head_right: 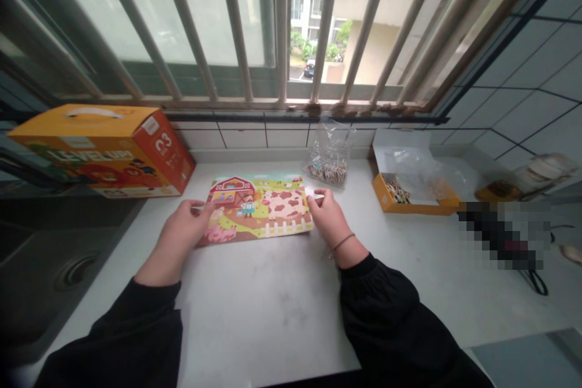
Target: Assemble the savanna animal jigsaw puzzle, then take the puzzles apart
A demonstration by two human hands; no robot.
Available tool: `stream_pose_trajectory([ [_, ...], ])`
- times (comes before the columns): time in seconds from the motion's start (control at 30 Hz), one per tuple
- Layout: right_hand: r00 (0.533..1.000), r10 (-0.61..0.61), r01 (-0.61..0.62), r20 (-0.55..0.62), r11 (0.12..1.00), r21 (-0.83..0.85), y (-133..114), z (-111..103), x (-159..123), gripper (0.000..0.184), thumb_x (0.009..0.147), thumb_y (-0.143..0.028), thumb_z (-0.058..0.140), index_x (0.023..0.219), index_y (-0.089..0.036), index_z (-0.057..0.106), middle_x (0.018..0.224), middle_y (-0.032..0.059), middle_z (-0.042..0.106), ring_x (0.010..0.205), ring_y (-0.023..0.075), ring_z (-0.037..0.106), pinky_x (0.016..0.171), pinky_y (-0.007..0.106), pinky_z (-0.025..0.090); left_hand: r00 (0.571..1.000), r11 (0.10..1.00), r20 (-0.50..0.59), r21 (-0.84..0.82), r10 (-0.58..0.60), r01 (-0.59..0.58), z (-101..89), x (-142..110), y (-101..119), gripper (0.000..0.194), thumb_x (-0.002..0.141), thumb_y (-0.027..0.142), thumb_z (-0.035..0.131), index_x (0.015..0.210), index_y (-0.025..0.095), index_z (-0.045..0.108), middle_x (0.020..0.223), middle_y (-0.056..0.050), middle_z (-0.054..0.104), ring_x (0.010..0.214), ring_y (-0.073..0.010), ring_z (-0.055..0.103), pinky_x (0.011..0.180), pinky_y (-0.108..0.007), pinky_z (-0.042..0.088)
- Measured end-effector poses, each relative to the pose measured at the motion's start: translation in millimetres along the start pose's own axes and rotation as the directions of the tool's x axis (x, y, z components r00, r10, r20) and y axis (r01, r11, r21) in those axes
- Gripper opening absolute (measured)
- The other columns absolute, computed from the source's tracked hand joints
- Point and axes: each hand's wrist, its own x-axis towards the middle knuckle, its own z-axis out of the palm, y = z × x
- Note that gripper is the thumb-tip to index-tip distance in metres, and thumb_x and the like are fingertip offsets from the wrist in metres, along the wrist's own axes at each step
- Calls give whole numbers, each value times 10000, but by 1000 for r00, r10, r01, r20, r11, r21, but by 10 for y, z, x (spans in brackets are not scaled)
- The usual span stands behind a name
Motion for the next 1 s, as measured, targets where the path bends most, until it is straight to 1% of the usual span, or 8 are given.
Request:
stream_pose_trajectory([
  [0.13, 996, 86, -87, 20, 993, 80, 103, -147, 33, 370, 961, -480, 750, 1177, -182, 713, 908, 92, 823, 733, 231, 785, 640, 336, 633, 996, 999, 75, -22, -38, 40, -78, 27, -15, 400, 952, 594, 619, 1009, 215, 733, 975, -152, 828, 979, -386, 785, 781, -405, 534],
  [0.27, 993, 98, -106, 67, 984, 143, 100, -168, -9, 323, 915, -446, 811, 1107, -188, 786, 1032, 115, 866, 839, 257, 824, 681, 341, 657, 988, 999, 157, -50, 2, 6, -83, -13, 31, 323, 921, 537, 637, 901, 228, 730, 924, -121, 834, 908, -349, 777, 725, -375, 488],
  [0.4, 975, 124, -167, 183, 956, 243, 19, -148, -57, 336, 908, -420, 825, 1155, -192, 808, 1044, 122, 883, 839, 275, 850, 678, 354, 671, 989, 991, 141, -132, 50, -31, -5, -60, 39, 340, 894, 561, 659, 843, 228, 705, 858, -87, 805, 824, -299, 735, 683, -352, 448],
  [0.63, 929, 174, -288, 326, 893, 346, -101, -210, -97, 229, 870, -299, 814, 1073, -192, 808, 988, 110, 884, 777, 251, 842, 641, 326, 676, 981, 815, 195, -570, 12, 103, 167, -96, 50, 415, 744, 585, 797, 845, 233, 603, 805, -43, 761, 717, -219, 705, 621, -292, 476],
  [0.77, 841, 162, -368, 517, 870, 327, -142, -390, -134, 350, 809, -279, 841, 1149, -211, 792, 1024, 102, 878, 810, 258, 844, 689, 362, 709, 954, 774, 301, -601, -9, 197, 107, -142, 83, 512, 651, 541, 910, 893, 220, 593, 732, -31, 748, 584, -178, 654, 552, -271, 448],
  [0.87, 775, 242, -420, 584, 887, 190, -121, -531, -130, 327, 812, -300, 890, 1109, -194, 801, 918, 88, 852, 686, 197, 785, 575, 279, 658, 921, 796, 390, -557, -2, 238, 38, -180, 91, 729, 583, 447, 987, 1149, 186, 611, 753, -38, 781, 584, -201, 682, 539, -275, 442],
  [0.93, 817, 297, -404, 494, 906, 123, -80, -560, -108, 255, 848, -332, 902, 1022, -185, 788, 795, 64, 807, 591, 154, 711, 539, 248, 619, 928, 834, 373, -506, -20, 222, 14, -186, 84, 914, 594, 444, 992, 1358, 155, 582, 793, -44, 798, 625, -235, 721, 551, -295, 461],
  [1.0, 886, 301, -353, 353, 931, 93, -26, -528, -83, 225, 892, -367, 878, 978, -190, 770, 732, 51, 773, 560, 154, 674, 558, 276, 619, 946, 910, 323, -385, -21, 151, 11, -169, 68, 887, 670, 507, 943, 1414, 148, 621, 796, -45, 793, 659, -263, 738, 568, -319, 464],
])
